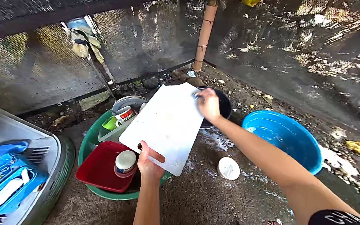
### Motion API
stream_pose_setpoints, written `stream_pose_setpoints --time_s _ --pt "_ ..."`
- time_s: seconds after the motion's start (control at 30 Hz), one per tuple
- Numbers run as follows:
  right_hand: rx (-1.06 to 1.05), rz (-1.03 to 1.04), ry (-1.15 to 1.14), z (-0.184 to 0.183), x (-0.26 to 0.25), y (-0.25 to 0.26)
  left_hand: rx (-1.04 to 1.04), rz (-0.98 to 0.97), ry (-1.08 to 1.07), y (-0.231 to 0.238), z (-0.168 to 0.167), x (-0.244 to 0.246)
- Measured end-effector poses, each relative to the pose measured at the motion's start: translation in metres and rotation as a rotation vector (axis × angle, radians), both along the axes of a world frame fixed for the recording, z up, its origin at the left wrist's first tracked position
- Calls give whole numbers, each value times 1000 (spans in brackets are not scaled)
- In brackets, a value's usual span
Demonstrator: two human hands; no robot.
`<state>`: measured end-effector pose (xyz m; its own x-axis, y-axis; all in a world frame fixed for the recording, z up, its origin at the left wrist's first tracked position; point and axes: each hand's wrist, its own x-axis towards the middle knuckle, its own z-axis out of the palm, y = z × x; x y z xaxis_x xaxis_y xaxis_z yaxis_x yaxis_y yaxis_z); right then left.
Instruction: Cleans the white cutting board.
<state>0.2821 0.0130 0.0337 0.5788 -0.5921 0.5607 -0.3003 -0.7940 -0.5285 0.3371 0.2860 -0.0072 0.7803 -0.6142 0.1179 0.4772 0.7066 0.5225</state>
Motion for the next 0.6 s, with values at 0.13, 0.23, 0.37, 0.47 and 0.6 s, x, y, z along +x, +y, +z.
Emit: stream_pose_setpoints --time_s 0.13,0.23,0.37,0.47,0.6 --pt "58 -46 -49 7 -5 16 -26 -94 -50 -5 5 -9" --pt "37 244 -55 -9 -17 76 56 -47 -100 -3 3 -7" --pt "-30 105 29 -10 -18 15 34 -76 -52 0 -3 -12" --pt "37 -100 -3 -9 -16 -10 20 -121 -55 -3 1 -22" --pt "64 216 -28 -19 -26 67 79 -69 -63 -7 -1 -18"
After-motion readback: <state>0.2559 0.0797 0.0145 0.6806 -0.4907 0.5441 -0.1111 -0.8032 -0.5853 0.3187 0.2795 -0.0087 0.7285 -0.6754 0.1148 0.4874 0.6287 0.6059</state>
